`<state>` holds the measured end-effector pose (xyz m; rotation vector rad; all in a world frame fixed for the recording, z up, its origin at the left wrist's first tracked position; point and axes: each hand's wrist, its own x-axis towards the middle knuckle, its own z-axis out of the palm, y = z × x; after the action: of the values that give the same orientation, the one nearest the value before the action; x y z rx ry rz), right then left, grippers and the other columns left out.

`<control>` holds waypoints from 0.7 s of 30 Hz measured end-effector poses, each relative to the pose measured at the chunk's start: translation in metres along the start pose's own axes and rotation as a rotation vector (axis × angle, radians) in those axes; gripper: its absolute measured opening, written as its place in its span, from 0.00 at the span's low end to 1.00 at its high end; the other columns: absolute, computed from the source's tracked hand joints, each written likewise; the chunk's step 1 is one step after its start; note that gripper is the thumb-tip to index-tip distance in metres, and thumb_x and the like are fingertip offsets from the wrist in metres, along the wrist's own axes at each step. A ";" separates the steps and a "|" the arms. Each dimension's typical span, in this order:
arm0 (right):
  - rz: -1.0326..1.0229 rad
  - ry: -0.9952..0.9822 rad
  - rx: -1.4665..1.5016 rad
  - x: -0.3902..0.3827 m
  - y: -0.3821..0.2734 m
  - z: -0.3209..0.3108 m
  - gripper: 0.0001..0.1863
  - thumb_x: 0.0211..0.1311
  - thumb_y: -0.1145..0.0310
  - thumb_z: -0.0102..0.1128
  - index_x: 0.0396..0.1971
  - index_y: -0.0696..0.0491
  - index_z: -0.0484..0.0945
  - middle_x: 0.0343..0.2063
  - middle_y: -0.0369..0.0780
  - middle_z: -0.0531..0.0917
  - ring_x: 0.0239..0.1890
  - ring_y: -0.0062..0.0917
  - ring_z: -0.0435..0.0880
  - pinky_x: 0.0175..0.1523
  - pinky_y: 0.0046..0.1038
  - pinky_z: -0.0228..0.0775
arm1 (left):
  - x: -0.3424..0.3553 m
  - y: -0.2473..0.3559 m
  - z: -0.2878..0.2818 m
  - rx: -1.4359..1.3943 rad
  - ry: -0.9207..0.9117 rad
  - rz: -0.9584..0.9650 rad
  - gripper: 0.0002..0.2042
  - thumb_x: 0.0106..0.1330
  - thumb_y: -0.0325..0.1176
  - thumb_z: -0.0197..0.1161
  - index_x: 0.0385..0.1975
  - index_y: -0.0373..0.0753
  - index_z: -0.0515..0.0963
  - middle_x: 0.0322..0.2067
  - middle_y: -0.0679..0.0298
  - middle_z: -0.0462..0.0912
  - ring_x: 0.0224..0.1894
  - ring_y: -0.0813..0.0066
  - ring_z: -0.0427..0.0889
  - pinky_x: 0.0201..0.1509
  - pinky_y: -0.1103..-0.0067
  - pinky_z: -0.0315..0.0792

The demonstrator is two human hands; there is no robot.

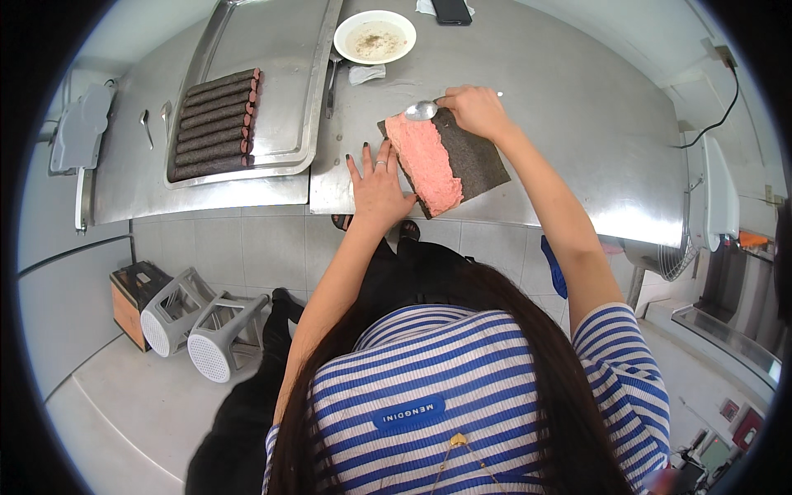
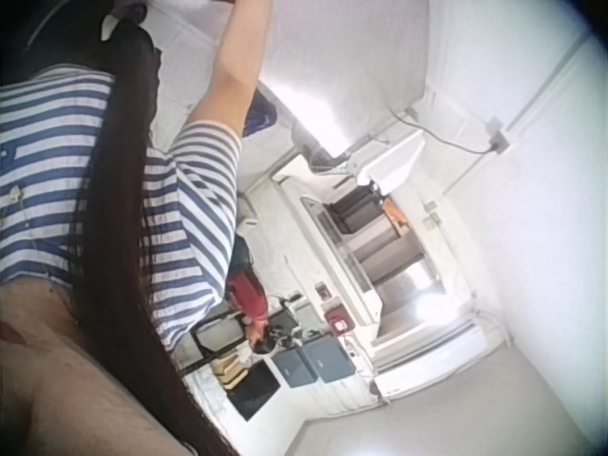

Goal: The person spreads a pink filling onto a sheet of nori using a spoon, then rolls the nori into a cylindrical shape. The finished roll is placed on a metal tray alongside other completed rolls.

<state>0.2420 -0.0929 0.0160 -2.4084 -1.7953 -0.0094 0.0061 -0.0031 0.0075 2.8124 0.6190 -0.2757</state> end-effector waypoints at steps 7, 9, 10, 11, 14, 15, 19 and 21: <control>0.242 -0.093 0.034 -0.006 0.009 -0.022 0.13 0.51 0.71 0.52 0.34 0.46 0.85 0.35 0.43 0.85 0.39 0.40 0.83 0.42 0.41 0.75 | 0.000 0.001 0.000 0.011 -0.001 -0.002 0.47 0.49 0.53 0.68 0.66 0.35 0.54 0.68 0.61 0.53 0.71 0.49 0.49 0.71 0.47 0.39; 0.303 -0.133 0.077 -0.010 -0.001 -0.025 0.13 0.52 0.70 0.51 0.34 0.47 0.85 0.34 0.44 0.85 0.39 0.40 0.83 0.42 0.41 0.74 | 0.000 0.001 -0.003 0.015 -0.014 -0.005 0.47 0.49 0.53 0.68 0.67 0.35 0.54 0.69 0.62 0.53 0.71 0.49 0.49 0.71 0.47 0.39; 0.338 -0.153 0.098 -0.012 -0.005 -0.026 0.13 0.52 0.70 0.51 0.34 0.47 0.85 0.34 0.45 0.85 0.39 0.41 0.83 0.42 0.41 0.74 | 0.000 0.002 -0.003 0.008 -0.007 0.000 0.47 0.49 0.52 0.69 0.66 0.35 0.54 0.69 0.61 0.53 0.71 0.48 0.50 0.70 0.46 0.40; 0.347 -0.145 0.135 -0.015 -0.005 -0.021 0.13 0.53 0.70 0.51 0.33 0.47 0.85 0.33 0.45 0.85 0.39 0.41 0.83 0.42 0.41 0.74 | 0.000 0.001 -0.003 0.002 0.000 0.005 0.47 0.48 0.51 0.69 0.66 0.35 0.55 0.69 0.61 0.53 0.71 0.48 0.50 0.70 0.45 0.41; 0.370 -0.132 0.223 -0.024 -0.009 -0.008 0.13 0.53 0.69 0.51 0.33 0.48 0.85 0.32 0.46 0.84 0.38 0.42 0.83 0.41 0.42 0.74 | 0.000 0.000 -0.001 0.003 0.008 0.015 0.48 0.47 0.51 0.69 0.66 0.35 0.55 0.69 0.60 0.53 0.70 0.47 0.51 0.69 0.45 0.41; 0.375 -0.134 0.235 -0.030 -0.011 -0.008 0.12 0.53 0.69 0.51 0.33 0.48 0.85 0.32 0.46 0.84 0.38 0.42 0.83 0.41 0.42 0.73 | 0.000 0.000 0.000 0.007 0.008 0.019 0.48 0.47 0.51 0.69 0.66 0.35 0.54 0.69 0.60 0.53 0.70 0.47 0.51 0.69 0.45 0.41; 0.366 -0.190 0.256 -0.057 -0.024 -0.018 0.11 0.52 0.69 0.52 0.31 0.49 0.84 0.30 0.45 0.84 0.35 0.43 0.83 0.40 0.42 0.73 | 0.001 0.000 0.002 0.020 -0.003 0.012 0.48 0.49 0.53 0.68 0.67 0.35 0.54 0.69 0.61 0.53 0.71 0.48 0.49 0.71 0.46 0.38; 0.382 -0.171 0.281 -0.081 -0.029 -0.017 0.11 0.51 0.70 0.52 0.30 0.50 0.84 0.29 0.45 0.84 0.34 0.43 0.83 0.39 0.42 0.73 | 0.002 0.001 0.002 0.007 0.004 0.017 0.47 0.49 0.52 0.68 0.67 0.35 0.54 0.69 0.61 0.53 0.71 0.48 0.48 0.71 0.46 0.38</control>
<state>0.1919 -0.1638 0.0286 -2.5536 -1.2578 0.4667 0.0083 -0.0041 0.0053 2.8237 0.5952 -0.2701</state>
